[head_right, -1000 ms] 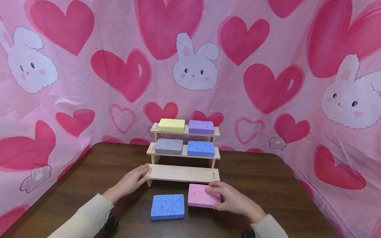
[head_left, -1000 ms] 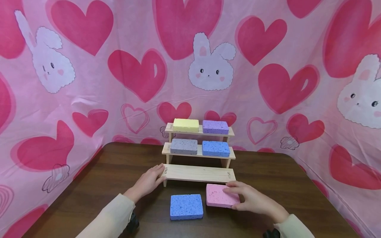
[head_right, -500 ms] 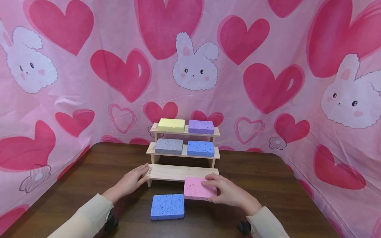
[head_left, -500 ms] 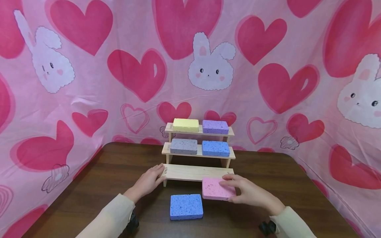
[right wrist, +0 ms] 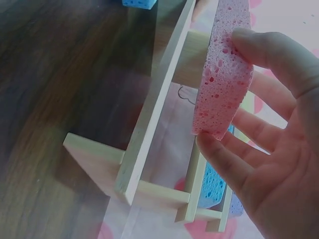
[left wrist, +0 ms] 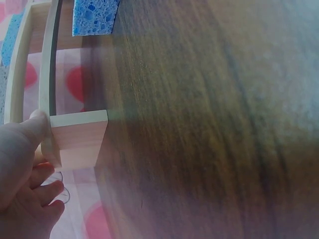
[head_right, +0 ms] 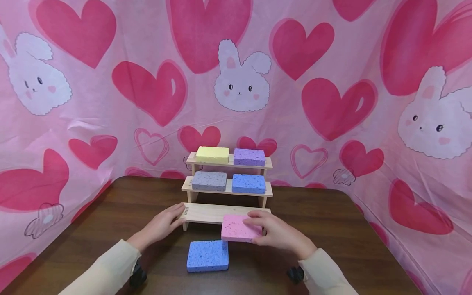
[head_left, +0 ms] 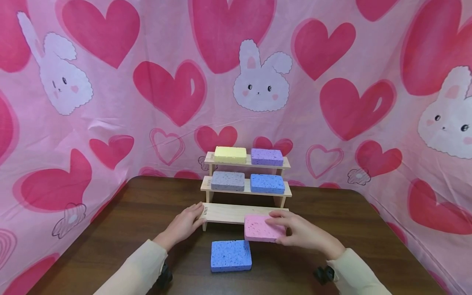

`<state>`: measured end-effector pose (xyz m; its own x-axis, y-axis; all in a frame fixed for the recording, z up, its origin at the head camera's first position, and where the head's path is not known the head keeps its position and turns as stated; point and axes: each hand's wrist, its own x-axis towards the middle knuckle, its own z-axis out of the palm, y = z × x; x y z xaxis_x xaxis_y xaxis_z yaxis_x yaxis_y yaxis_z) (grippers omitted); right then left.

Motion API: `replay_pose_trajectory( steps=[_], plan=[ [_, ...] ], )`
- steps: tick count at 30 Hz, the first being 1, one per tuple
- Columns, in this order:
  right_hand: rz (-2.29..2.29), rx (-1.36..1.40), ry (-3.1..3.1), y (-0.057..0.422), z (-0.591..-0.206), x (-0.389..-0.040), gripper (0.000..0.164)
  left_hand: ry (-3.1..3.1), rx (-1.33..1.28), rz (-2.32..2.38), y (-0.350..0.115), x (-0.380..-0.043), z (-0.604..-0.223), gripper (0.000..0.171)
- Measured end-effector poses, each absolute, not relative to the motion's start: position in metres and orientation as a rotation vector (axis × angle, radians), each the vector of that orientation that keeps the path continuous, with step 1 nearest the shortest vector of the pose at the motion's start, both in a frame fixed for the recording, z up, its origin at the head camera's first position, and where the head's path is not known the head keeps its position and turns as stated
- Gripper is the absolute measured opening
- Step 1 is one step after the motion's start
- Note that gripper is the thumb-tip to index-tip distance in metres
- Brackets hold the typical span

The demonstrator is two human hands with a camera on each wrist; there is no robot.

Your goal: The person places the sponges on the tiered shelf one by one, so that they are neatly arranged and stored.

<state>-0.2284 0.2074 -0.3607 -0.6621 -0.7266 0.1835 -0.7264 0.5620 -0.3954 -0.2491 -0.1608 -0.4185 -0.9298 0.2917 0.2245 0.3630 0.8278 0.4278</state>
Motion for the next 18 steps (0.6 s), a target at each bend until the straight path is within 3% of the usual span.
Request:
replay_pose_trajectory(
  steps=[18],
  plan=[
    [-0.693,-1.362,2.760,0.177,-0.355,-0.244,0.048,-2.856,-0.518,-0.707,-0.161,-0.250,-0.420,0.054]
  ],
)
